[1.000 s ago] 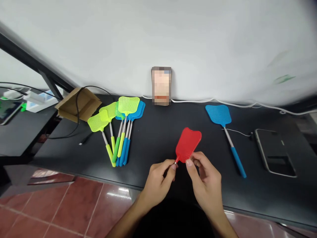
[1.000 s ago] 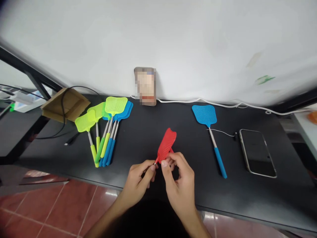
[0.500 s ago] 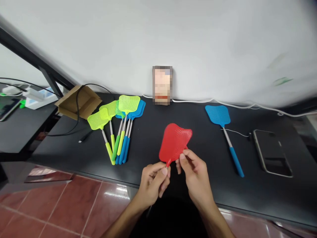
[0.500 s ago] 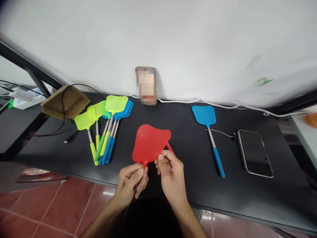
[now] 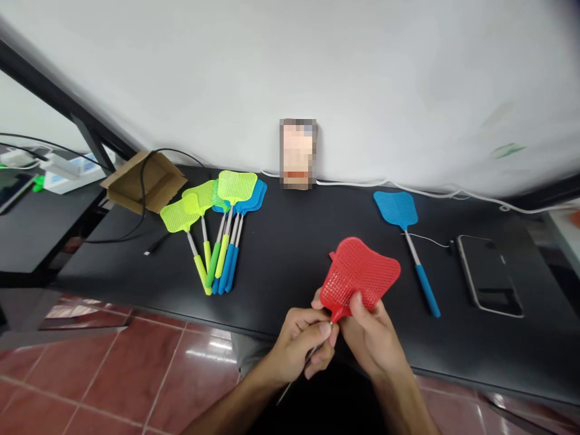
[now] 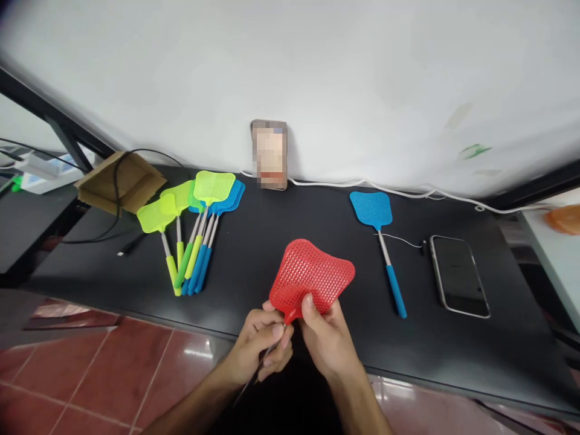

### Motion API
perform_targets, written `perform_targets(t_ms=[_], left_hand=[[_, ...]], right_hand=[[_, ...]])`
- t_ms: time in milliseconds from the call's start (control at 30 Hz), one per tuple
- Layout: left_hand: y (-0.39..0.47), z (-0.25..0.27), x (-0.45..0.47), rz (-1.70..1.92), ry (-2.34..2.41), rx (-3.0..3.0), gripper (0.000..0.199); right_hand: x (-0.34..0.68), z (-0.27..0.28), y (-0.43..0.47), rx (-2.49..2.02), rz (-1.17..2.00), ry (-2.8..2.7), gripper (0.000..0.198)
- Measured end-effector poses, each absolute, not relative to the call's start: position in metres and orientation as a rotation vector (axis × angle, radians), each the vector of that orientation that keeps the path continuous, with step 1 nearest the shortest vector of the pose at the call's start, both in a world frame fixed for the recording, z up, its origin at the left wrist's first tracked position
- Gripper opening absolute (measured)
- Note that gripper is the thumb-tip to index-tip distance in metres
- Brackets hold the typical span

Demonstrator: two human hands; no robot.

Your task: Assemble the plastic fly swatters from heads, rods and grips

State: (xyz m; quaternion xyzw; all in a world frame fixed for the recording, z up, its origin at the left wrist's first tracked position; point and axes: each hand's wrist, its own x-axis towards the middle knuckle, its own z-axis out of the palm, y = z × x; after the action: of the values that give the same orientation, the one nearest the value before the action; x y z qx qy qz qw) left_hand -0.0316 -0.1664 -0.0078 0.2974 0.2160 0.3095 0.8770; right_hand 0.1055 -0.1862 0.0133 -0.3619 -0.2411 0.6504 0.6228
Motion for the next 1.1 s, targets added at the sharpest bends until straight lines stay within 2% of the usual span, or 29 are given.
perform_targets(t_ms=[133, 233, 333, 467, 633, 767, 833, 967, 1100], left_hand=[[-0.174, -0.004, -0.032, 0.49, 0.298, 0.39, 0.033], [-0.186, -0.012, -0.036, 0.392, 0.241, 0.26, 0.03], [-0.195, -0.022, -0.045, 0.475, 0.397, 0.336, 0.031], [-0.176, -0.01, -0.057, 0.667, 0.761, 0.713, 0.038], [-0.116, 0.019, -0.057, 0.868, 1.137, 1.199, 0.029], [-0.076, 0.01, -0.049, 0.937, 1.235, 1.515, 0.027], [-0.064, 0.001, -0.045, 0.936, 1.308, 1.659, 0.028], [-0.056, -0.011, -0.038, 0.951, 1.371, 1.849, 0.024], [-0.06, -0.012, -0.039, 0.997, 1.338, 1.895, 0.021]], right_hand=[[0.117, 0.022, -0.175, -0.862, 1.281, -0.645, 0.037], [0.148, 0.036, -0.167, -0.881, 1.004, -0.575, 0.037], [0.18, 0.042, -0.165, -1.027, 0.841, -0.601, 0.027], [0.195, 0.024, -0.162, -1.526, 0.699, -0.807, 0.024], [0.19, -0.006, -0.147, -1.952, 0.486, -1.109, 0.04], [0.179, -0.013, -0.142, -2.197, 0.191, -1.225, 0.064], [0.171, -0.014, -0.144, -2.183, 0.09, -1.275, 0.068], [0.158, -0.013, -0.15, -2.111, -0.08, -1.342, 0.052], [0.154, -0.012, -0.153, -1.969, -0.121, -1.39, 0.031]])
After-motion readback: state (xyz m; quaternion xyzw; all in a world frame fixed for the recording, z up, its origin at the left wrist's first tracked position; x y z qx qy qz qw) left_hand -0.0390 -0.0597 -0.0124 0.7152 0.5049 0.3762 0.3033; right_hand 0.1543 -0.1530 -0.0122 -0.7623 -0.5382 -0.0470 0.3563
